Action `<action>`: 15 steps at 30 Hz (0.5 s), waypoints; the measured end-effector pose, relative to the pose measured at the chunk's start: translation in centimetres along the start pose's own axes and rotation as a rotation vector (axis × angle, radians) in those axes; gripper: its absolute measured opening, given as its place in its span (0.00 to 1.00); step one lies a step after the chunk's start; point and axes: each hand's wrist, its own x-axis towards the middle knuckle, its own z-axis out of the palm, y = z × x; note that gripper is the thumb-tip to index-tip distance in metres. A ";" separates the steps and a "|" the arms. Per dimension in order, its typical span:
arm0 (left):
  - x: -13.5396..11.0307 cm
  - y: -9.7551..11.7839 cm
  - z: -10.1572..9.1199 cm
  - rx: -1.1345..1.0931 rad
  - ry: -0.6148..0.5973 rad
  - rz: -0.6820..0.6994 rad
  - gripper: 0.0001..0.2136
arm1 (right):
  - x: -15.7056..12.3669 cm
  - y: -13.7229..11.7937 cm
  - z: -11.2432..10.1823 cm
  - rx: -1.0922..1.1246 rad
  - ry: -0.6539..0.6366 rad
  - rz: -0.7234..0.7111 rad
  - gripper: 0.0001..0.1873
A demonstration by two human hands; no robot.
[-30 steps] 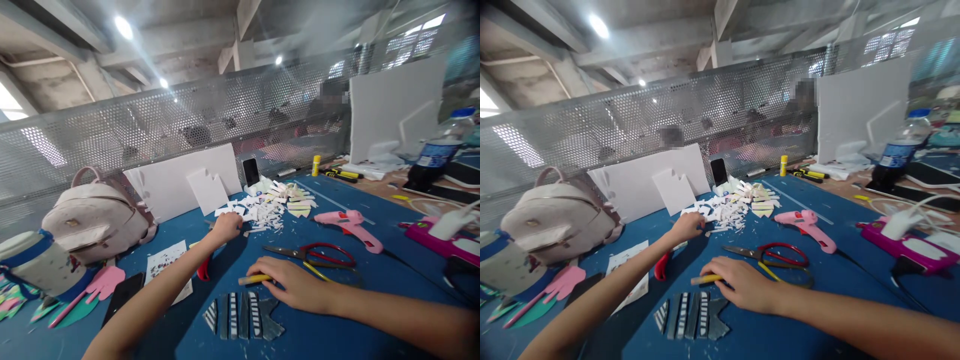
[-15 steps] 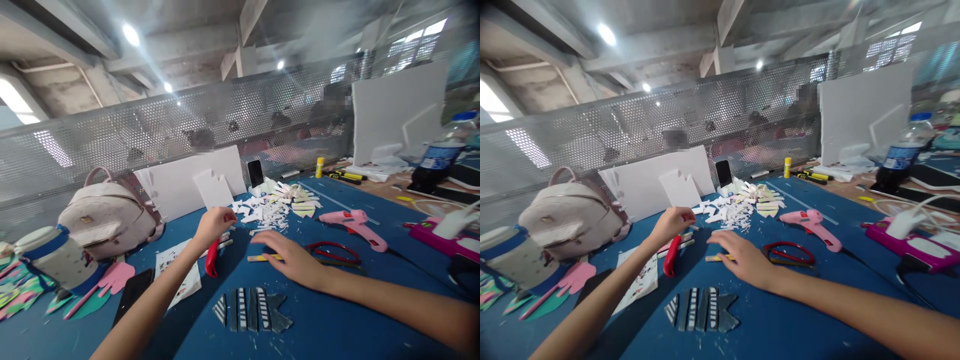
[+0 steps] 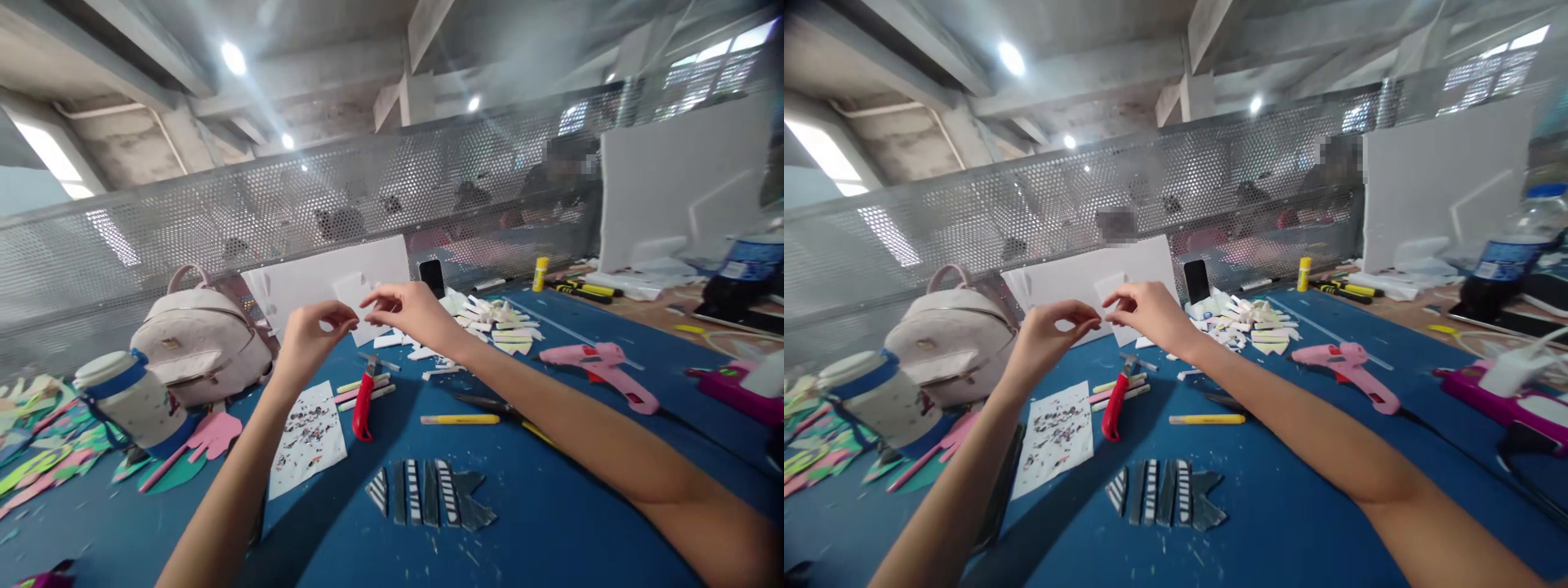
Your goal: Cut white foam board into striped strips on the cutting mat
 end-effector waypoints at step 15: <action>-0.6 -5.7 1.1 -0.599 -0.132 -0.207 0.14 | 0.8 4.9 4.0 0.025 -0.198 -0.010 0.05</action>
